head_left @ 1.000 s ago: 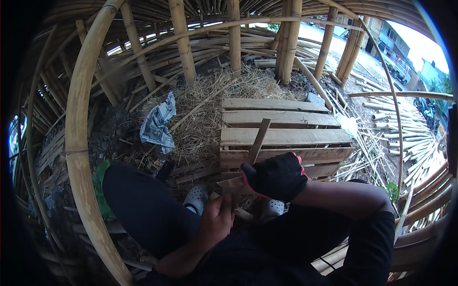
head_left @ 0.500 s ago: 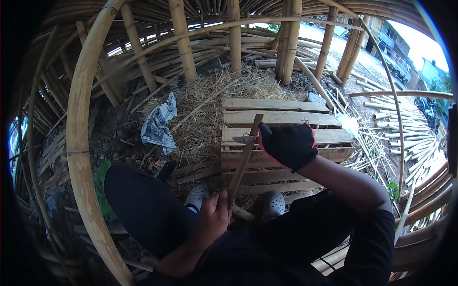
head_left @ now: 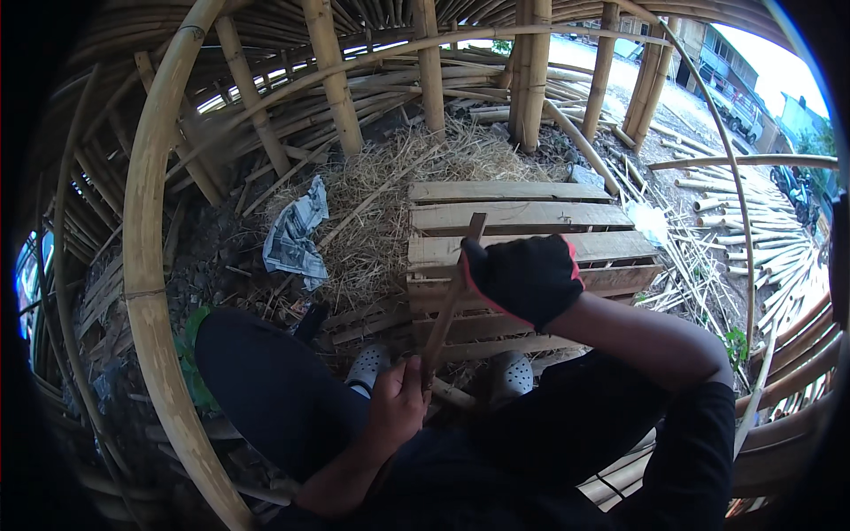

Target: Shaving or whittling a thin bamboo stick using a small knife.

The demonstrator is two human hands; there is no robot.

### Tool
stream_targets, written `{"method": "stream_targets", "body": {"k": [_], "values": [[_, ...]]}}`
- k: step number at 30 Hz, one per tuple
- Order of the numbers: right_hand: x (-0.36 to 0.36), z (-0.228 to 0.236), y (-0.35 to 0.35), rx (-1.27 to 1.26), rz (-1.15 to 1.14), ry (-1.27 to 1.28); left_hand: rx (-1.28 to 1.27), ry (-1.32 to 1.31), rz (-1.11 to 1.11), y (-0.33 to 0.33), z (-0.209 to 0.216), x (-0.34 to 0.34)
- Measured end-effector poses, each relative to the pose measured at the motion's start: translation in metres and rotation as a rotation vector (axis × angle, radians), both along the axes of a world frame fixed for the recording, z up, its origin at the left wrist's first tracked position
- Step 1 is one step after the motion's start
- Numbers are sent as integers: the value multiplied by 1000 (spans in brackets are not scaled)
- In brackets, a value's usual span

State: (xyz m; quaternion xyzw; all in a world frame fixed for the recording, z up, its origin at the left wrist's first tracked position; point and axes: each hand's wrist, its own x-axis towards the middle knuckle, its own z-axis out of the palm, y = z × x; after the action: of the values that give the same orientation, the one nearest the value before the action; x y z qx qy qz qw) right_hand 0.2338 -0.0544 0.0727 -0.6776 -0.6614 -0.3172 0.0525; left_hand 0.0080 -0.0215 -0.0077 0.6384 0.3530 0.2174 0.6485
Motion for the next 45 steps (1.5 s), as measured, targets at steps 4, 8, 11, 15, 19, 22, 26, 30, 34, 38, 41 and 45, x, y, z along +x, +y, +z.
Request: {"method": "stream_targets", "body": {"k": [4,8,11,15,19,22,26,30,34,38,41,45], "values": [[14,-11,4,-133,48,187,18,-24,-6,-3,3,4],[153,27,50,9,-540,252,-134,-140,-102,-3,8,-2],[172,16,32,86,-716,438,-301,-221,-151,5,1,-3],[131,28,33,-73,-582,559,-425,-233,-154,10,6,-4],[52,5,8,72,-63,150,-678,-328,-302,15,5,-7],[-4,14,-18,68,209,231,-772,-334,-385,15,11,-6],[-31,3,-28,65,208,207,-802,-348,-408,13,6,-5],[-17,-2,-14,34,225,218,-826,-358,-375,17,3,-3],[-6,-4,0,29,158,162,-764,-336,-307,18,8,-4],[10,-4,12,63,129,126,-756,-290,-251,22,10,-3],[17,0,14,48,179,179,-737,-278,-225,21,13,-3],[110,40,47,73,-458,269,-683,-272,-275,5,19,-11]]}}
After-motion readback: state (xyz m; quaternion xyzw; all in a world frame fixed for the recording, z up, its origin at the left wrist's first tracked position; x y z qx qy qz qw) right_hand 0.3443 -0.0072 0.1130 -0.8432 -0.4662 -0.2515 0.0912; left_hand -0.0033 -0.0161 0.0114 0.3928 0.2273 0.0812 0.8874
